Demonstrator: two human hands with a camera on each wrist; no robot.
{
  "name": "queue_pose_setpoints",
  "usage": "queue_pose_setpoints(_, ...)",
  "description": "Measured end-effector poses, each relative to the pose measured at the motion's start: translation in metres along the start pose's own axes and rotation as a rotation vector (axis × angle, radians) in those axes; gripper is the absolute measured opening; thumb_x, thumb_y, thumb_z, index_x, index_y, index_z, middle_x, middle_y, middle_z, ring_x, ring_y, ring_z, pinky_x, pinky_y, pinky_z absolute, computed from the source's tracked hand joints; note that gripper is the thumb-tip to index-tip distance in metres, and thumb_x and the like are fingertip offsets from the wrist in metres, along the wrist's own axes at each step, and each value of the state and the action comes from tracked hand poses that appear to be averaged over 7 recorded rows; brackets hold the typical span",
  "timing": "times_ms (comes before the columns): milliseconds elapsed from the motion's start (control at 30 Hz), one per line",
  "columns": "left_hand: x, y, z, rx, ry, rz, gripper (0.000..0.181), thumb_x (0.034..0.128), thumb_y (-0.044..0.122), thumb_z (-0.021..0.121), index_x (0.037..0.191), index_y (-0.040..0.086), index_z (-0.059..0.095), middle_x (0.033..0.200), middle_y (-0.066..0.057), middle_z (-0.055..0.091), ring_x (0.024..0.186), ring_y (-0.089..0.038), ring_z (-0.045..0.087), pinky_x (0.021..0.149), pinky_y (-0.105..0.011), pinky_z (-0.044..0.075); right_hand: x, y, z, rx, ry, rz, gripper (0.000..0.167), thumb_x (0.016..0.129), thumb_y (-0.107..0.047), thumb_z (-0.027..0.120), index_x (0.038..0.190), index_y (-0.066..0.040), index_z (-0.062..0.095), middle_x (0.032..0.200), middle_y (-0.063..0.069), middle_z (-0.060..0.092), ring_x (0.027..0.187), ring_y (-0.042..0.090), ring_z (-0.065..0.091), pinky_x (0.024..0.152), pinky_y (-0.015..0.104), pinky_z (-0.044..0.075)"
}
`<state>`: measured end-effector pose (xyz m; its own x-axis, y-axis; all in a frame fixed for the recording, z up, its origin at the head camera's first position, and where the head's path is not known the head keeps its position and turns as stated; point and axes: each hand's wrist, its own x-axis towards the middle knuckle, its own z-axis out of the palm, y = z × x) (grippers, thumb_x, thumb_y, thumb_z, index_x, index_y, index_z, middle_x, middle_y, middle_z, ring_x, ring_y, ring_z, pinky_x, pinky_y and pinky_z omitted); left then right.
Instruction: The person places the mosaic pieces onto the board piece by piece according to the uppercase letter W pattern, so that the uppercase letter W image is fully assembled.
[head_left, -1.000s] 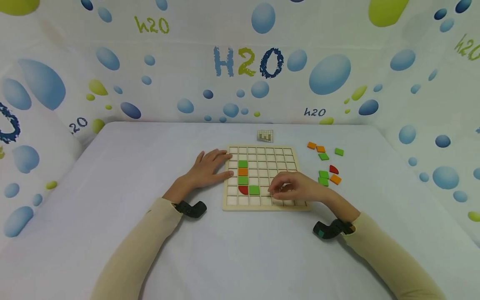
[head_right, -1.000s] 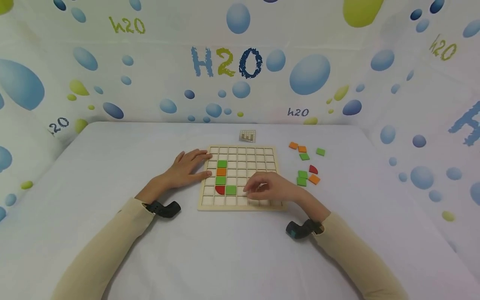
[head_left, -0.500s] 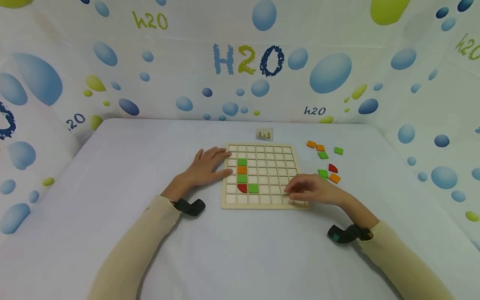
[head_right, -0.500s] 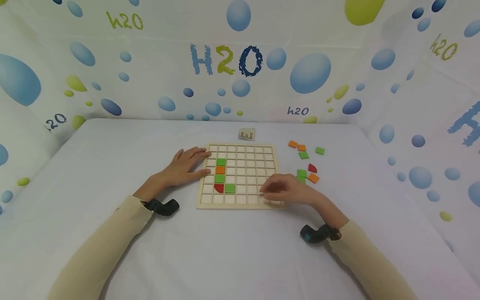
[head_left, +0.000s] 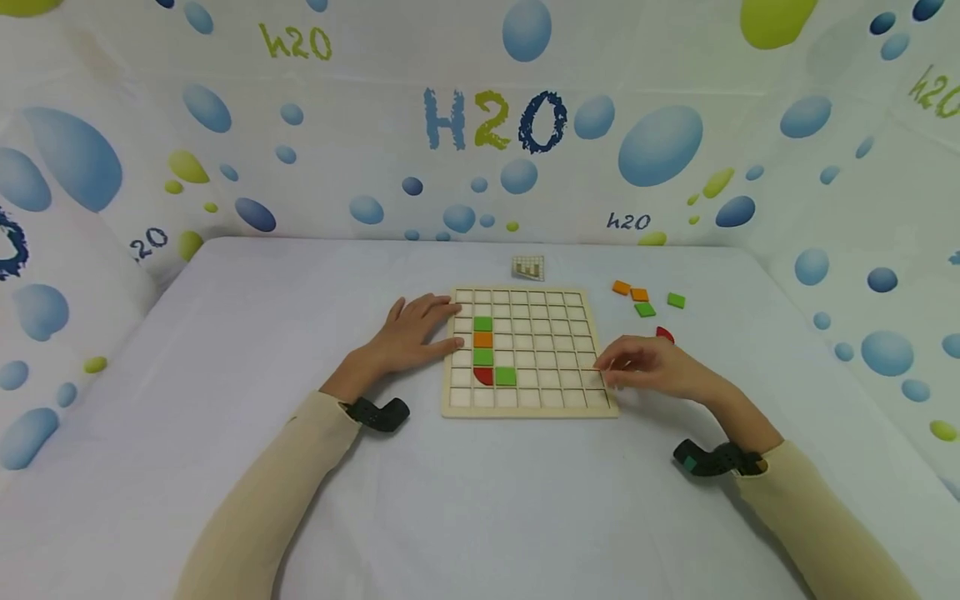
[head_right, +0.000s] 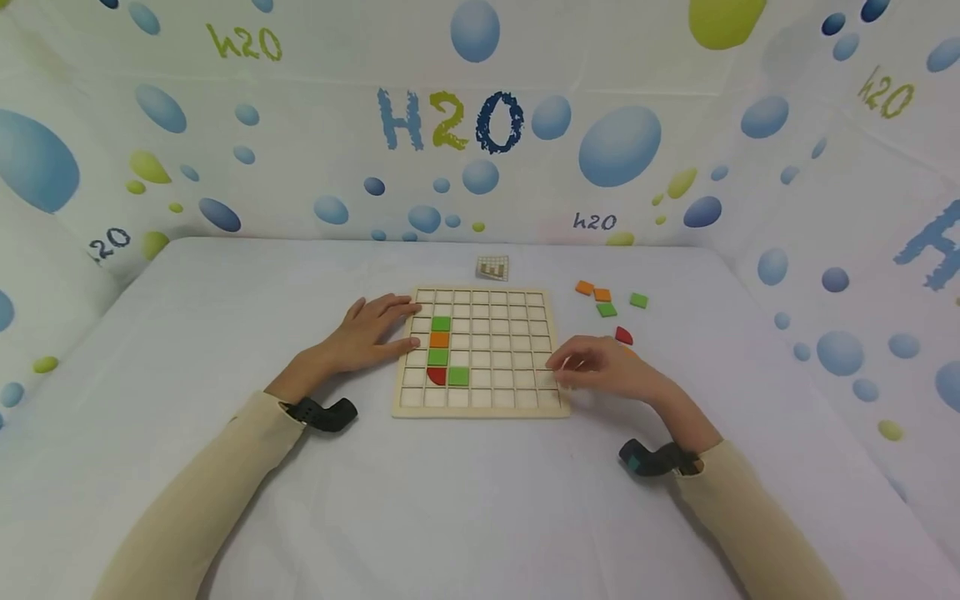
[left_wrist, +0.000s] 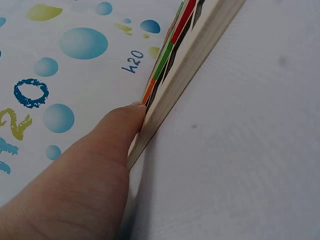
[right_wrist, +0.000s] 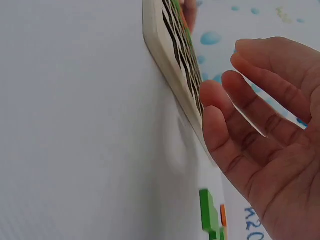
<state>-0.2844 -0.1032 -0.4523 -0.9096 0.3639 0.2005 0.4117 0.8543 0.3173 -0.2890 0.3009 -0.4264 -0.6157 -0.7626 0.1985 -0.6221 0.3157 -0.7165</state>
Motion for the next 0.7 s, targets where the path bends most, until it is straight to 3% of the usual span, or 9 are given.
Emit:
queue_pose_setpoints(233,-0.001,0.0,-0.001,-0.008,-0.007,-0.002,0.068,0.0949,0.049,0.056,0.151,0.016,0.037,0.156,-0.011,0.029,0.147,-0.033,0.016,0.116,-0.06,0.001,-0.01,0.014,-0.016,-0.029,0.06,0.019,0.018,0.09,-0.001,0.067,0.107,0.004,0.067,0.101,0.017,0.069,0.081,0.014,0.063,0.077,0.02,0.052)
queue_pose_setpoints(500,0.0,-0.001,0.0,-0.008,-0.006,-0.006,0.068,0.0953,0.049,0.054,0.151,0.016,0.036,0.156,-0.01,0.029,0.148,-0.033,0.015,0.116,-0.059,0.0,-0.018,0.024,-0.027,0.012,0.051,0.106,0.02,0.093,-0.003,0.065,0.112,0.004,0.066,0.104,0.017,0.067,0.076,0.02,0.062,0.07,0.025,0.054)
queue_pose_setpoints(700,0.0,-0.001,0.0,-0.009,0.0,-0.003,0.068,0.0946,0.049,0.056,0.151,0.016,0.037,0.157,-0.011,0.029,0.148,-0.033,0.015,0.116,-0.06,0.0,-0.024,0.027,-0.033,0.0,0.063,0.122,0.02,0.093,-0.004,0.065,0.112,0.005,0.066,0.098,0.016,0.066,0.071,0.022,0.06,0.063,0.026,0.053)
